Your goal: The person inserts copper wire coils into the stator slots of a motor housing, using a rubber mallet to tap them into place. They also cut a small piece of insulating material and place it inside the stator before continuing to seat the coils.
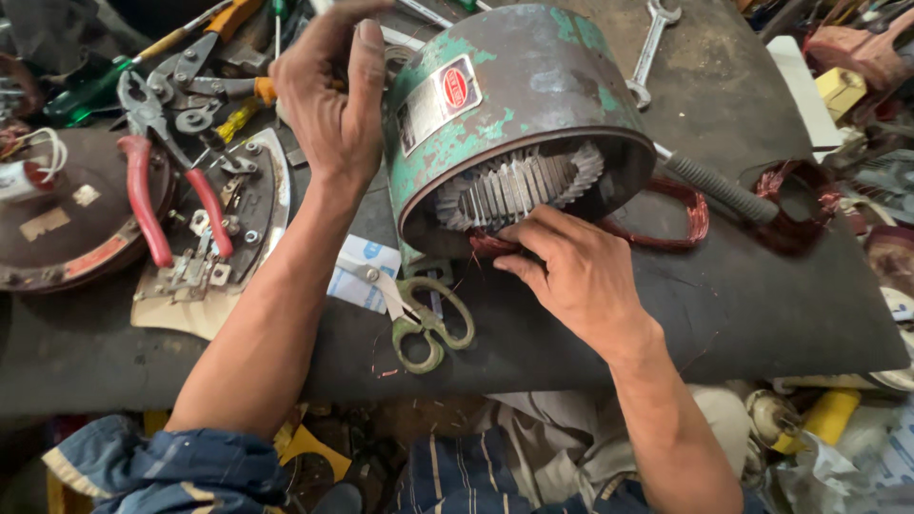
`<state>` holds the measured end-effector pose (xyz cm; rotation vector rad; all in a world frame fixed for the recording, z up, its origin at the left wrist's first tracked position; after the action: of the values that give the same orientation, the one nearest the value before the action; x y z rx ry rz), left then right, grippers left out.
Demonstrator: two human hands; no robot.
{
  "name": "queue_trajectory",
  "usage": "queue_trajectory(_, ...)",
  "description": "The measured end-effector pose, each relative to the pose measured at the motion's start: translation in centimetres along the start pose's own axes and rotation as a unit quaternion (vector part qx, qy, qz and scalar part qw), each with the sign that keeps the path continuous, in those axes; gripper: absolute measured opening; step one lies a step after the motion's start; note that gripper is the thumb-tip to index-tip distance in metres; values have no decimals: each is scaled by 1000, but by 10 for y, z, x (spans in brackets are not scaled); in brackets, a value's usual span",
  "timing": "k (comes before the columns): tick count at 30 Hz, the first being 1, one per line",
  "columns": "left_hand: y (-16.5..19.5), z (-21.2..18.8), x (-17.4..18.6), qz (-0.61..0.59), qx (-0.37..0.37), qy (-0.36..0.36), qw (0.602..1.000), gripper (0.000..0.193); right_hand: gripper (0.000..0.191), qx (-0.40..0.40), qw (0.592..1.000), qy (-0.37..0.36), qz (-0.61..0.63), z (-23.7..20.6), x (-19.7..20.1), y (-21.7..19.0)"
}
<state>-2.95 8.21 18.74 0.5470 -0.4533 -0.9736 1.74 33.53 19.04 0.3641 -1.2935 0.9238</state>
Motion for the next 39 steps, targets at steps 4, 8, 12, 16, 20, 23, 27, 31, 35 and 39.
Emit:
queue_trajectory(4, 70, -20, 11, 188, -223, 63, 954, 38, 22, 28, 999, 33, 29, -9, 1, -2)
queue_trajectory(8, 126, -82, -7, 197, -249, -29, 948, 52, 23, 22, 999, -19, 38, -11, 2, 5)
queue_trajectory(12, 124, -127, -32, 280, -149, -123, 940, 72, 22, 52, 995, -44, 76, -10, 6, 8)
queue_trajectory(16, 108, -135, -36, 303, -107, -178, 930, 83, 23, 44, 998, -39, 36, -7, 8, 8)
queue_trajectory(20, 109, -132, -50, 341, -104, -192, 914, 88, 23, 31, 999, -2, -24, -12, 9, 1)
queue_trajectory(23, 113, -131, -55, 358, -101, -201, 906, 90, 29, 30, 998, 11, -46, -17, 9, -2)
queue_trajectory(27, 120, -124, -54, 350, -117, -232, 900, 91, 38, 59, 996, 23, -67, -18, 8, 1)
queue_trajectory(31, 125, -107, -63, 308, -93, -294, 900, 102, 45, 108, 989, 54, -87, -22, 11, 4)
queue_trajectory(35, 126, -93, -68, 265, -26, -321, 909, 118, 25, 78, 989, 37, -117, -24, 7, 7)
queue_trajectory(39, 130, -91, -71, 283, -25, -323, 903, 124, 19, 109, 976, 63, -177, -26, 3, 7)
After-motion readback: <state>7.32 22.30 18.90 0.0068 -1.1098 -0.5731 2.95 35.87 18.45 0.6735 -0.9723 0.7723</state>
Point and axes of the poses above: each hand's wrist, its own z-axis towards the middle knuckle, its own x-axis out of the back of the hand, y = z × x, the point moved 4 cm from there along z, towards the middle knuckle, and after that the axes turned 8 degrees about -y, right-handed, at the moved point
